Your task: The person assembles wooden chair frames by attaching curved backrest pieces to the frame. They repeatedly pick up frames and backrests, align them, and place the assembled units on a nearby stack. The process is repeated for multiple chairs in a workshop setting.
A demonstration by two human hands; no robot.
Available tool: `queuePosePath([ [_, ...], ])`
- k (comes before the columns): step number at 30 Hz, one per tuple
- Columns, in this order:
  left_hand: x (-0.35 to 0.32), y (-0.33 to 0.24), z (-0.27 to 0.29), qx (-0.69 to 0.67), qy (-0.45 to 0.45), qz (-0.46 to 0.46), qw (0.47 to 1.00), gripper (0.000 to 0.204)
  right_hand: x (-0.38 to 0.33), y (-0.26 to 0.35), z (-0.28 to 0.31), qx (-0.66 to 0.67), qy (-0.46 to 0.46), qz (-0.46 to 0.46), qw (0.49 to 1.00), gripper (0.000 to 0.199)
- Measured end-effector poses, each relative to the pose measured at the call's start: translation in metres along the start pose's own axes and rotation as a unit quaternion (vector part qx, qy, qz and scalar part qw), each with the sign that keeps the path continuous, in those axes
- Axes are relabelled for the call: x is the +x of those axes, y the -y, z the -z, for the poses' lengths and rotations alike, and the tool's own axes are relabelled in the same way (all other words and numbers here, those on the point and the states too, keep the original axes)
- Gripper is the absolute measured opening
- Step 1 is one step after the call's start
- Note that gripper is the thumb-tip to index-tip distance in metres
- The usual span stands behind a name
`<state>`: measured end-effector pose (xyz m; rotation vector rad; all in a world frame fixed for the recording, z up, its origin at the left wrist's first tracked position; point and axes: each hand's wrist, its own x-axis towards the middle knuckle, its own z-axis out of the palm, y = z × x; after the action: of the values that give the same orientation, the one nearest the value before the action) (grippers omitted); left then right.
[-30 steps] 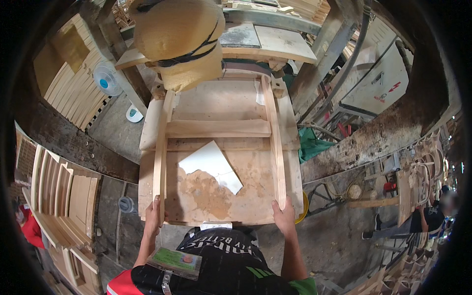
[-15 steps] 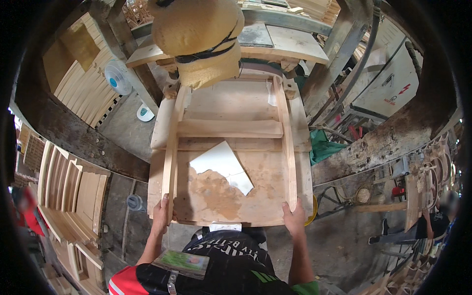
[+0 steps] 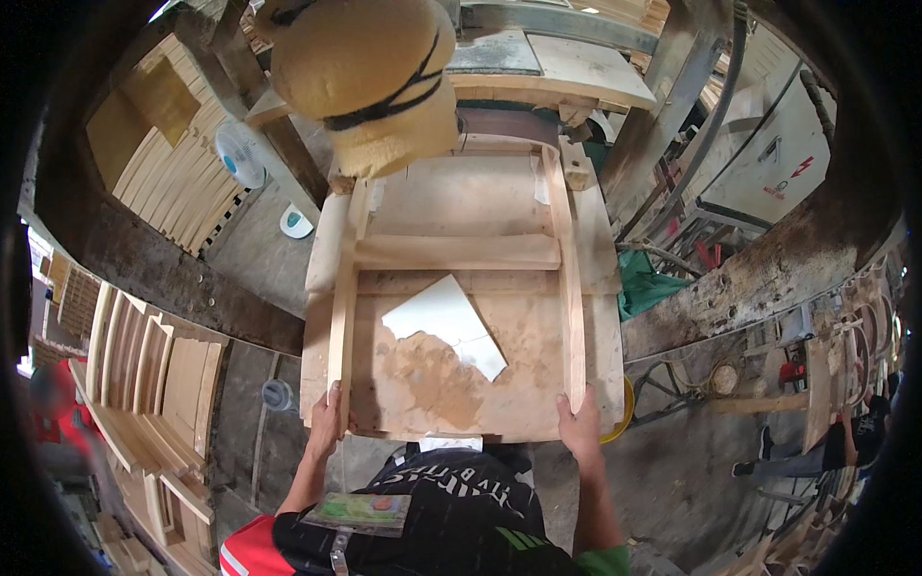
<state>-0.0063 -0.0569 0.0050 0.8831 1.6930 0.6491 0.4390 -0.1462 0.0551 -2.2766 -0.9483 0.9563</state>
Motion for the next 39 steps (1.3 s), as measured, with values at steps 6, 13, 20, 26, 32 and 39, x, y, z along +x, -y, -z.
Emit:
queuePosePath([
  [6,0.000,-0.003,-0.001,-0.014,0.006,0.000,1.000,0.071,0.002,-0.010,-0.004,0.012,-0.035,0.043,0.998,0.086],
  [13,0.001,-0.001,-0.001,-0.025,0.005,0.004,1.000,0.072,0.005,-0.013,-0.001,0.051,0.018,0.027,0.998,0.092],
  [20,-0.001,-0.003,0.004,-0.029,0.024,-0.004,0.999,0.071,0.015,-0.028,-0.007,0.016,0.021,0.002,1.000,0.096],
  [26,0.001,-0.019,0.003,-0.018,0.052,0.058,0.997,0.072,0.035,-0.064,-0.006,0.201,0.083,-0.011,0.976,0.071],
  [32,0.020,-0.012,0.014,-0.258,0.178,0.133,0.940,0.080,0.037,-0.074,-0.009,0.543,0.144,-0.133,0.817,0.038],
  [39,0.027,-0.025,0.009,-0.202,0.154,0.198,0.947,0.064,0.041,-0.087,-0.021,0.560,0.152,-0.070,0.812,0.030],
])
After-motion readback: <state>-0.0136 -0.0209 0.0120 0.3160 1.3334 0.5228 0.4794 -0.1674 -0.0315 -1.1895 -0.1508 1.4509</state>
